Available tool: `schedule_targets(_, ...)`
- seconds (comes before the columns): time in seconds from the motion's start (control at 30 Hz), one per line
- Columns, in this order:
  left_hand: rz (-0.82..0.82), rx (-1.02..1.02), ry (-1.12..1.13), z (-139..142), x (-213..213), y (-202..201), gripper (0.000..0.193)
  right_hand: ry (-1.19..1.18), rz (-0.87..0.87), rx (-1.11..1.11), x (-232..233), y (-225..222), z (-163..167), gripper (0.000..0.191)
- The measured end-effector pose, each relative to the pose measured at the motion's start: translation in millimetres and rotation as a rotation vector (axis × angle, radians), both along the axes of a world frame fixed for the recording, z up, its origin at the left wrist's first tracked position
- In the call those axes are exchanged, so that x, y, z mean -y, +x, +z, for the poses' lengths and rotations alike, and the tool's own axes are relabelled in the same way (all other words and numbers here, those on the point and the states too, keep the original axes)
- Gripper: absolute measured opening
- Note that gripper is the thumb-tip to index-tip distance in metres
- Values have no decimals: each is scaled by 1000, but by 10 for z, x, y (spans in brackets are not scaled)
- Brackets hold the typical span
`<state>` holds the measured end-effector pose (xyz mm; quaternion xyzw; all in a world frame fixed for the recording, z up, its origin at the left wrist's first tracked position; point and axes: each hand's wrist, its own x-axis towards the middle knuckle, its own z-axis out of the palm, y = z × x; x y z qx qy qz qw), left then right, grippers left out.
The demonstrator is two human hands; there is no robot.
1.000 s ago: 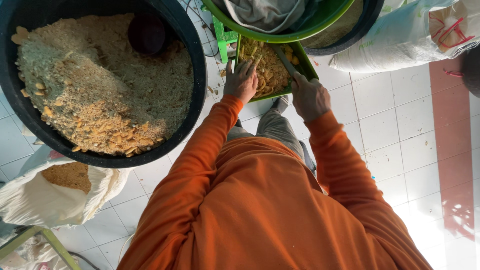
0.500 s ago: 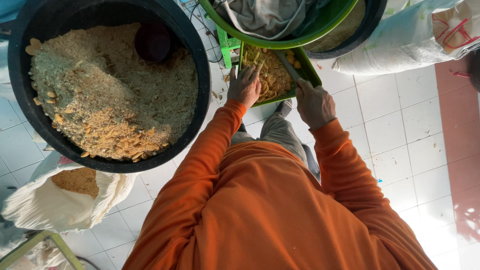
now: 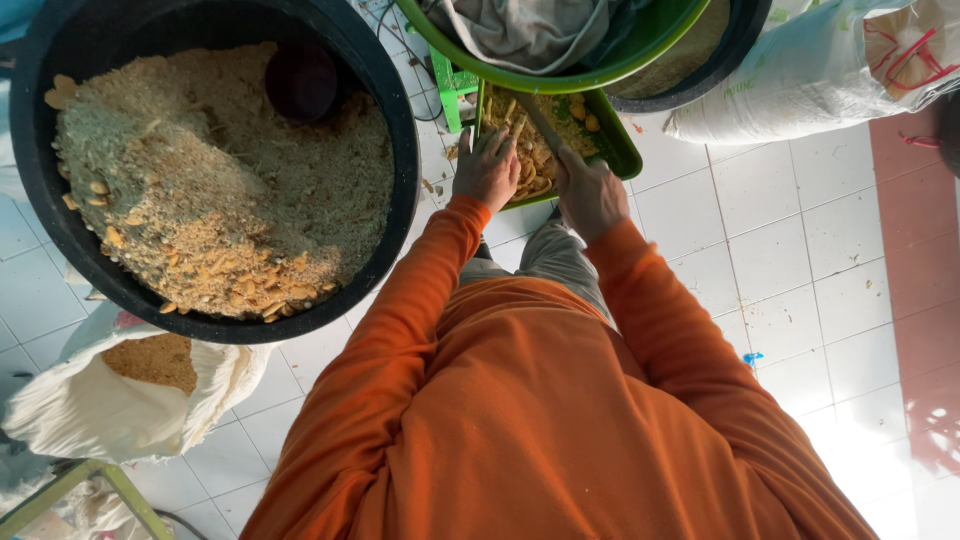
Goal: The person scoops grain and broken pieces from a large black basin into a green tray and pushes them toward the hopper of a green milling machine, using a small scoop and their hand. They also stir the ground material in a second large basin with a wooden stick and hold a plastic bag at the machine outlet.
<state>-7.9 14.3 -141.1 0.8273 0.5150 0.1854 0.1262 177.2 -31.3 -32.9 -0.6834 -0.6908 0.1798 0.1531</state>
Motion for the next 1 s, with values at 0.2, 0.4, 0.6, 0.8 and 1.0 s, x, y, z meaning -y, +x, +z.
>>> schedule_targets(0.2,-7,-10,-5,-4,12,-6,35,62,-33,105,8,36,-21,36)
schedule_targets(0.4,5,-24,-2,-12,-8,4,41,54,-42,151,331,434,54,34)
schedule_targets(0.6,-6,-47,-7,-49,-1,2,44,207,-34,137,24,267,-71,29)
schedule_targets(0.8,-10,-58,-2,-82,-8,2,40,55,30,29,220,297,335,28)
schedule_targets(1.0,0,-48,4,-123,-6,17,42,-19,-35,180,723,640,905,26)
